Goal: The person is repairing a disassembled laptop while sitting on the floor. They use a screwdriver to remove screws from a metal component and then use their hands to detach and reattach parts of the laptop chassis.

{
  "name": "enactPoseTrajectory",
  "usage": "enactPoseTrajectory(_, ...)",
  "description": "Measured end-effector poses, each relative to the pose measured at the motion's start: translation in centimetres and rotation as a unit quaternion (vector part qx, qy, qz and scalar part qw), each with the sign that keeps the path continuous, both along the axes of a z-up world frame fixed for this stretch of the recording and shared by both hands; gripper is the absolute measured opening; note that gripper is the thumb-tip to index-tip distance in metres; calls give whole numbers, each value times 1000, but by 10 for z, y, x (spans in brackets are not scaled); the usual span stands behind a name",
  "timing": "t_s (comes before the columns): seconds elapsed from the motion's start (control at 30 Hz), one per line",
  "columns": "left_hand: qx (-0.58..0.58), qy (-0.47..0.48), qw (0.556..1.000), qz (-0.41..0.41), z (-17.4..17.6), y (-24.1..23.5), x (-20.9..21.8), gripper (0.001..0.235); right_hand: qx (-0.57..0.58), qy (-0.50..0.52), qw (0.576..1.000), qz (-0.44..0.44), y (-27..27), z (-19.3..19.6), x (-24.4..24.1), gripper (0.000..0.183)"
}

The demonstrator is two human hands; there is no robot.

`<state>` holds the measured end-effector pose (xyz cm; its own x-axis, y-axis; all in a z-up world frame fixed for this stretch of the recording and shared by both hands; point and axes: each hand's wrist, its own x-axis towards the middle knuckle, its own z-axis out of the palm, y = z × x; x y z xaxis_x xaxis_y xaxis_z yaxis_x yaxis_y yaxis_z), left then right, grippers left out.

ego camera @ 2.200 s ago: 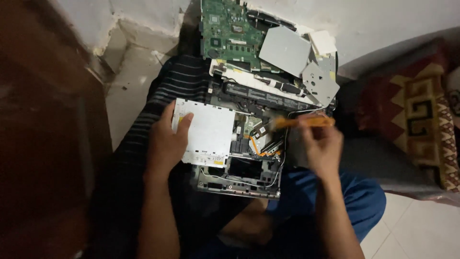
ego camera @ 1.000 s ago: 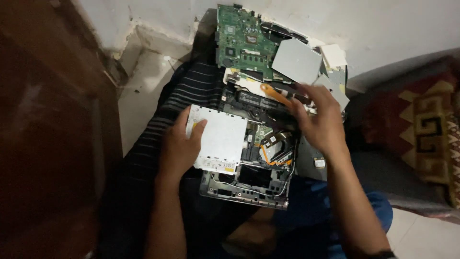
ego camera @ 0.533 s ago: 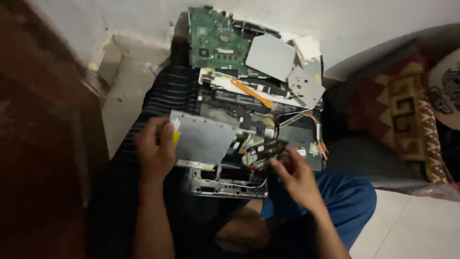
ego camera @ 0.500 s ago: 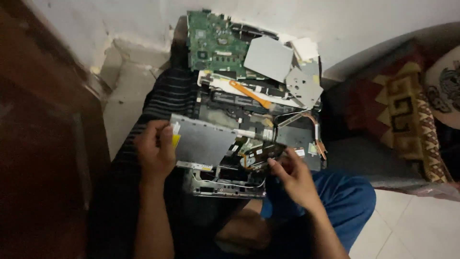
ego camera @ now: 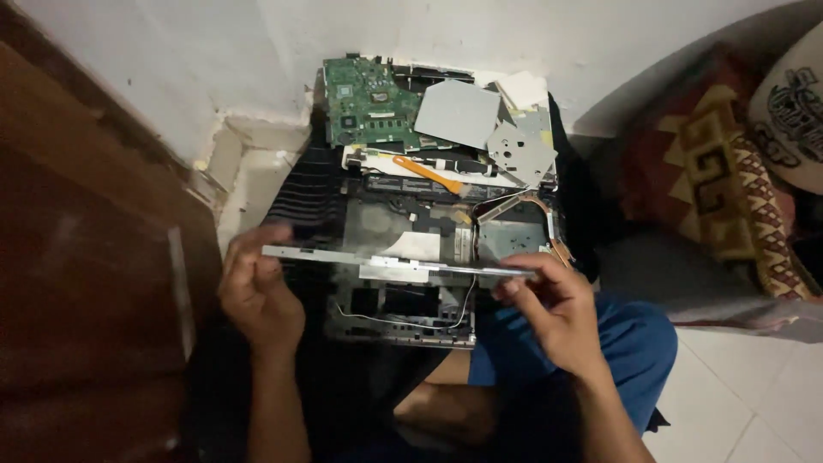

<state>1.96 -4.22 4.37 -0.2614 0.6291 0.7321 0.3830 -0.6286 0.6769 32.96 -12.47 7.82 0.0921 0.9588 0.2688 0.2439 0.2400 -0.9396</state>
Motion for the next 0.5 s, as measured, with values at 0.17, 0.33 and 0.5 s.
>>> enactPoseTrajectory(0.17, -159, -188, 954, -174, -25, -14, 32, 72, 6, 23, 999, 47, 14, -32, -2, 37)
enactPoseTrajectory(0.33, -221, -309, 898, -221, -38, -24, 54, 50, 23, -27, 999, 40, 33, -95, -6, 28)
enactPoseTrajectory(0.5, -240, -389, 863, -216, -71, -23, 52, 39, -64, 127, 988, 58, 36, -110, -9, 18)
